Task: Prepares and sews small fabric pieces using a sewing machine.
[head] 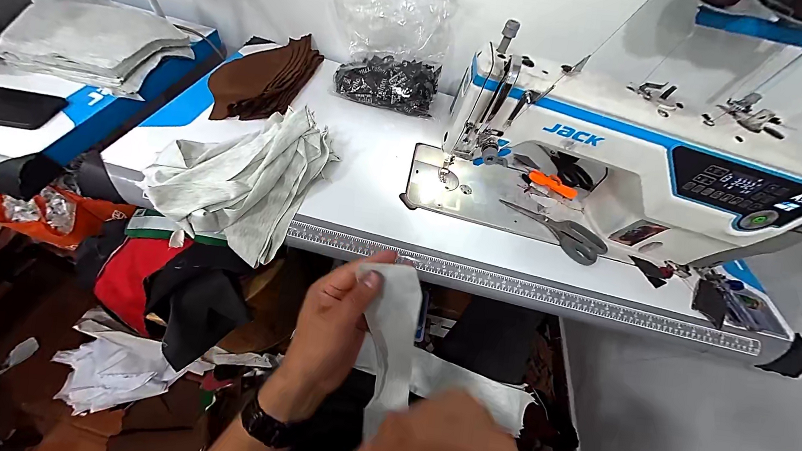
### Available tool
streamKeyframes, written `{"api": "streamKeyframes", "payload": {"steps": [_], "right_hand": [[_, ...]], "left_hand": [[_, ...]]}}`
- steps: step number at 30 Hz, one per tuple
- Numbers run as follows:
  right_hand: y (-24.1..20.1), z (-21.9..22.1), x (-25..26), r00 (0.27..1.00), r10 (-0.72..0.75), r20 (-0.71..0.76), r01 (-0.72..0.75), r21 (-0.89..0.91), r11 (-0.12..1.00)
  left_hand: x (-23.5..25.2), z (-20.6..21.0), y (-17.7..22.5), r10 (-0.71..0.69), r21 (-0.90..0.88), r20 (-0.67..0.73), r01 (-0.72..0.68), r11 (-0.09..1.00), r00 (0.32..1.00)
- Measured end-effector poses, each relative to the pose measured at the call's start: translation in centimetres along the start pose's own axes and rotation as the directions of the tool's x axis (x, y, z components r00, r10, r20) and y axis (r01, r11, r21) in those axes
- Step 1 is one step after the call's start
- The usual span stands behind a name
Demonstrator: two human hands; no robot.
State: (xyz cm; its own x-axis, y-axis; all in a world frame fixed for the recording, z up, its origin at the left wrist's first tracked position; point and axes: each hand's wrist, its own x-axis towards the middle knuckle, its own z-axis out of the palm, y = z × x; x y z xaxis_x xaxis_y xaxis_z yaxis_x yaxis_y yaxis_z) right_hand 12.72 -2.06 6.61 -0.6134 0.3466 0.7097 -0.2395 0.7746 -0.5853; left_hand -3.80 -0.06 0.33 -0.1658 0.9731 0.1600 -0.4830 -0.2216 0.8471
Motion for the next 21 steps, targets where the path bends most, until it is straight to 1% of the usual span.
{"api": "streamKeyframes", "payload": {"steps": [1, 3, 5, 6, 8, 10, 11, 14, 16, 17, 18, 19, 21], "right_hand": [[1.5, 0.2, 0.5, 0.991, 0.048, -0.124, -0.049, 0.000, 0.999], [4.1, 0.0, 0.8, 0.920, 0.174, -0.350, -0.171, 0.041, 0.984], [5.5, -0.3, 0.4, 0.850, 0.239, -0.469, -0.248, 0.045, 0.968], [5.7, -0.4, 0.1, 0.832, 0.239, -0.501, -0.269, 0.014, 0.963], [5.8, -0.4, -0.3, 0.815, 0.206, -0.541, -0.288, -0.071, 0.955], [5.4, -0.2, -0.5, 0.810, 0.183, -0.558, -0.286, -0.102, 0.953], [4.9, 0.0, -0.5, 0.814, 0.190, -0.550, -0.277, -0.079, 0.958], [3.4, 1.3, -0.3, 0.851, 0.259, -0.457, -0.231, 0.118, 0.966], [3.3, 2.4, -0.1, 0.881, 0.265, -0.392, -0.198, 0.204, 0.959], [3.6, 2.8, 0.0, 0.893, 0.253, -0.372, -0.184, 0.209, 0.960], [3.9, 2.9, 0.1, 0.894, 0.234, -0.383, -0.178, 0.174, 0.968], [4.2, 2.8, 0.1, 0.882, 0.206, -0.424, -0.179, 0.102, 0.978], [5.0, 2.0, 0.0, 0.833, 0.164, -0.529, -0.215, -0.035, 0.976]], "left_hand": [[-0.4, 0.9, 0.0, 0.025, -0.021, 0.040, -0.024, 0.999, 0.999], [-1.3, 2.4, -0.1, 0.053, -0.086, 0.039, -0.050, 0.995, 0.998], [-1.7, 3.1, -0.3, 0.073, -0.140, 0.008, -0.071, 0.988, 0.997], [-1.8, 3.2, -0.4, 0.078, -0.155, 0.007, -0.076, 0.985, 0.997], [-1.8, 3.2, -0.6, 0.081, -0.161, 0.009, -0.079, 0.984, 0.997], [-1.7, 3.2, -0.8, 0.083, -0.149, 0.007, -0.081, 0.986, 0.996], [-1.6, 3.3, -0.8, 0.077, -0.135, 0.004, -0.075, 0.988, 0.997], [-1.4, 3.2, -0.7, 0.039, -0.078, -0.012, -0.040, 0.996, 0.999], [-1.2, 2.7, -1.2, 0.066, -0.051, 0.052, -0.064, 0.997, 0.996], [-1.2, 2.5, -1.7, 0.077, -0.072, 0.083, -0.072, 0.995, 0.994], [-1.3, 2.5, -2.0, 0.080, -0.090, 0.096, -0.071, 0.993, 0.992], [-1.6, 2.7, -1.9, 0.071, -0.101, 0.077, -0.063, 0.993, 0.994], [-1.9, 3.6, -1.0, 0.042, -0.096, -0.001, -0.042, 0.995, 0.999]]}}
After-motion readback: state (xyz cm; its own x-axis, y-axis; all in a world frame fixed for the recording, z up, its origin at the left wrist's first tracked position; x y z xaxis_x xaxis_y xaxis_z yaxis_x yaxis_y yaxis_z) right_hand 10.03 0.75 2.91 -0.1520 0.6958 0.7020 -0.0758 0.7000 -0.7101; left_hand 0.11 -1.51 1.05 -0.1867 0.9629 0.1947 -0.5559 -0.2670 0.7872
